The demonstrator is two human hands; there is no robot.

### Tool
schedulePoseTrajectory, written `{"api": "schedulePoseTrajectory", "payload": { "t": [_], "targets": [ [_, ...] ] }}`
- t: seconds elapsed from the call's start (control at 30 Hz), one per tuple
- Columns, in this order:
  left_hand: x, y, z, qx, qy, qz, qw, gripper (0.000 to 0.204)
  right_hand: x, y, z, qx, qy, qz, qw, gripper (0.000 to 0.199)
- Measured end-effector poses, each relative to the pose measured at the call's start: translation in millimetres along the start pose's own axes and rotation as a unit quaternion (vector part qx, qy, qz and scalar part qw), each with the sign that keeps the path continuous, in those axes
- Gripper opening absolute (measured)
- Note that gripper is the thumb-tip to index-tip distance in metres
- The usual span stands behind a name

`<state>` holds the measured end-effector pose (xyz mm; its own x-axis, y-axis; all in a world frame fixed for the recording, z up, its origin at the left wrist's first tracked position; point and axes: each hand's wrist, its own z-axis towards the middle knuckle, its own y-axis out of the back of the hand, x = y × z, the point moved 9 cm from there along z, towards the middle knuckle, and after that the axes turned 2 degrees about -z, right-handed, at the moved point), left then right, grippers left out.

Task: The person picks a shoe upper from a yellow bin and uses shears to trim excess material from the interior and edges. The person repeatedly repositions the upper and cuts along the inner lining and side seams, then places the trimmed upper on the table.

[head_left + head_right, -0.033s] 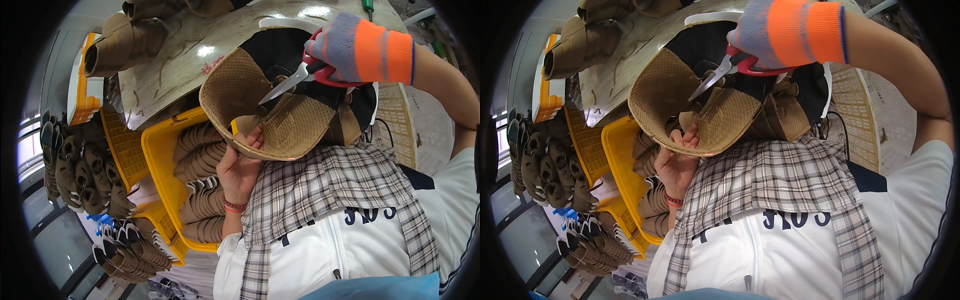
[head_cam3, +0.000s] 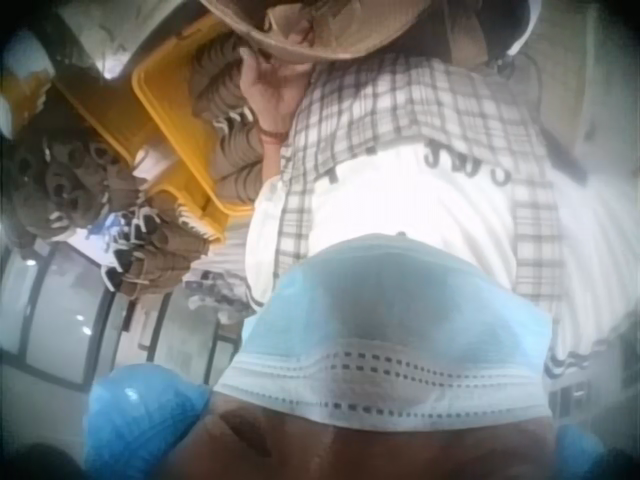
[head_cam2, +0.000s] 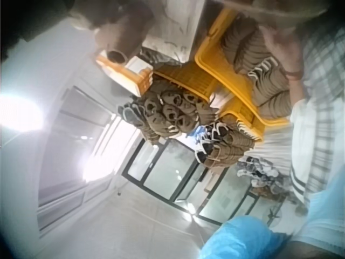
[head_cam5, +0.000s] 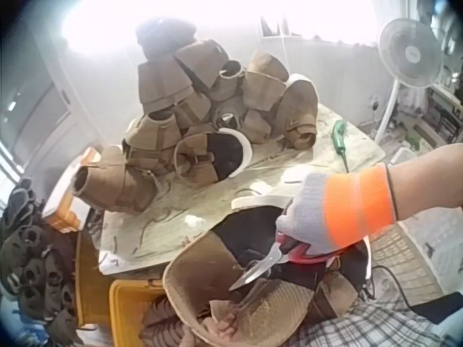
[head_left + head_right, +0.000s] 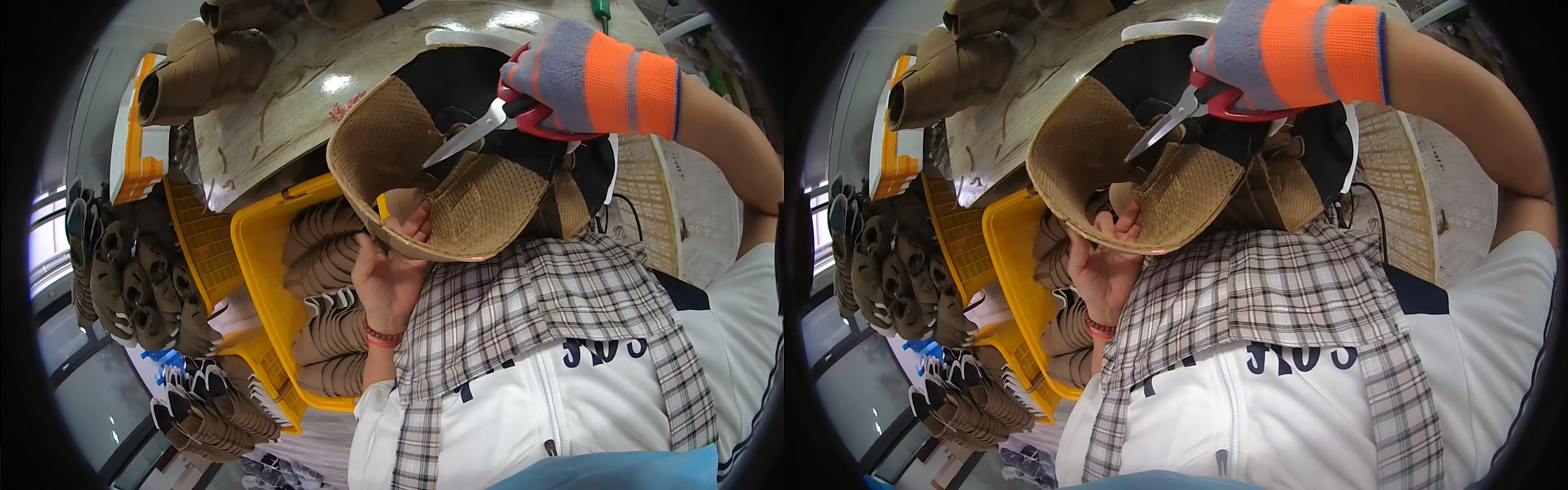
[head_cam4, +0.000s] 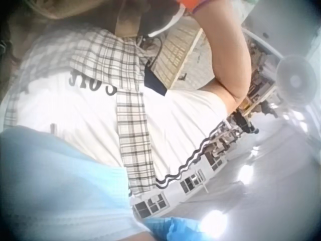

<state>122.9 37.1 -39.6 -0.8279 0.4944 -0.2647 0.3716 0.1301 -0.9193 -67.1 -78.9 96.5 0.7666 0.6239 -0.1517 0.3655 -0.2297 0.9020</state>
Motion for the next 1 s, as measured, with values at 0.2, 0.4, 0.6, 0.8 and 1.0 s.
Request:
{"api": "schedulePoseTrajectory", "payload": {
  "t": [0.2, 0.4, 0.6, 0.8, 1.0],
  "targets": [
    [0.4, 12.3, 3.4, -0.047, -0.025, -0.049, 0.997, 0.03, -2.0, -4.5, -4.4, -0.067, 0.039, 0.08, 0.994, 0.041],
    [4.9, 28.7, 4.3, -0.118, -0.003, 0.016, 0.993, 0.037, 15.0, -1.6, -5.1, -0.034, 0.053, 0.043, 0.997, 0.041],
    [11.6, 21.6, 8.6, -0.081, 0.045, 0.087, 0.992, 0.039, 33.2, -30.8, 5.1, 0.037, 0.05, -0.053, 0.997, 0.053],
    [21.9, -0.6, 17.0, -0.136, 0.067, 0.118, 0.981, 0.039, 35.2, -33.5, 8.7, 0.042, 0.026, -0.067, 0.997, 0.054],
    [15.2, 25.0, 11.3, -0.068, 0.058, 0.127, 0.988, 0.044, 36.2, -34.7, 17.9, -0.039, 0.04, -0.012, 0.998, 0.028]
  ]
}}
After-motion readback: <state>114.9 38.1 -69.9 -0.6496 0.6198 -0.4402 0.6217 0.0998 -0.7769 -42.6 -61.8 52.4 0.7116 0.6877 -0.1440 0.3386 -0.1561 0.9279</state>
